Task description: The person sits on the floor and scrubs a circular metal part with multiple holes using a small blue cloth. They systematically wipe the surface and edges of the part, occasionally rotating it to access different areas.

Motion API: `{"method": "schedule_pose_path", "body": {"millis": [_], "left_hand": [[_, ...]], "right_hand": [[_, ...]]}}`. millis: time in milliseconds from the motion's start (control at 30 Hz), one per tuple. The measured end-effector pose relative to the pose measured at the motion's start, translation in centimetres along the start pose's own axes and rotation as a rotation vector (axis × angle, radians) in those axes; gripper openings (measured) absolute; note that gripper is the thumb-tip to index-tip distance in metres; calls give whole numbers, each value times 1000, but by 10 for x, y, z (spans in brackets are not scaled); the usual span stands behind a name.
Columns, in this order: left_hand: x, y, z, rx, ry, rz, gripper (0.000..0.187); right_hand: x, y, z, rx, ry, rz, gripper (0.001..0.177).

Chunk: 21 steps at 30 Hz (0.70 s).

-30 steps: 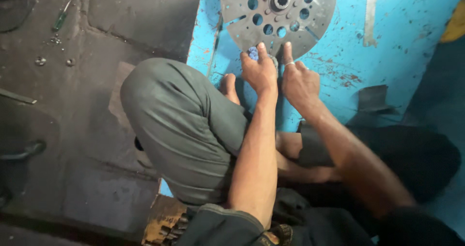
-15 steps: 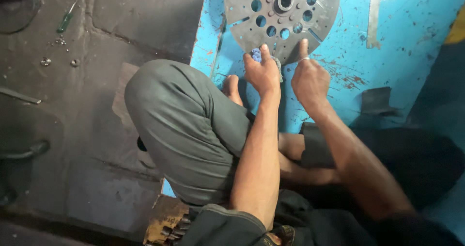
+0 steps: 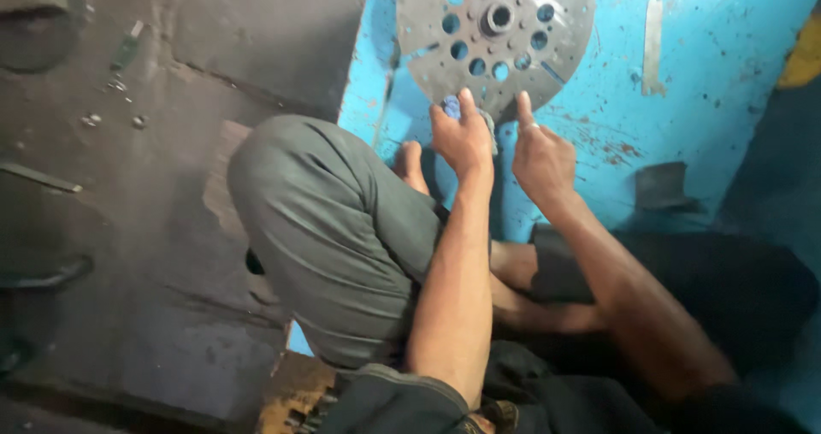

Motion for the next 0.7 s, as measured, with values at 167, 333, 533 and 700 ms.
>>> {"method": "schedule_pose_path", "body": {"millis": [167,333,533,700], "left_hand": [[4,5,-1,-145,24,117,45],[-10,4,-7,-426,115,222,38],[-47,-12,5,-590,397,469,37],[-61,-32,52,-194,396,280,53]], "right_hand": [[-6,-23,19,698,-16,-587,47],[-41,-35,58,1006,-123,-802,47],[-53,-60,96,1134,-279,-829,46],[-50,-67,110,1121,-309,-812,45]]}}
Point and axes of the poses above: each hand's wrist, its own x-axis towards the middle knuckle, its own z-axis out of the back of the hand, y = z × x, the point moved 7 cm from there along x, towards the middle knuckle, and after that the axes turned 10 degrees about -y, right-handed, at the moved point
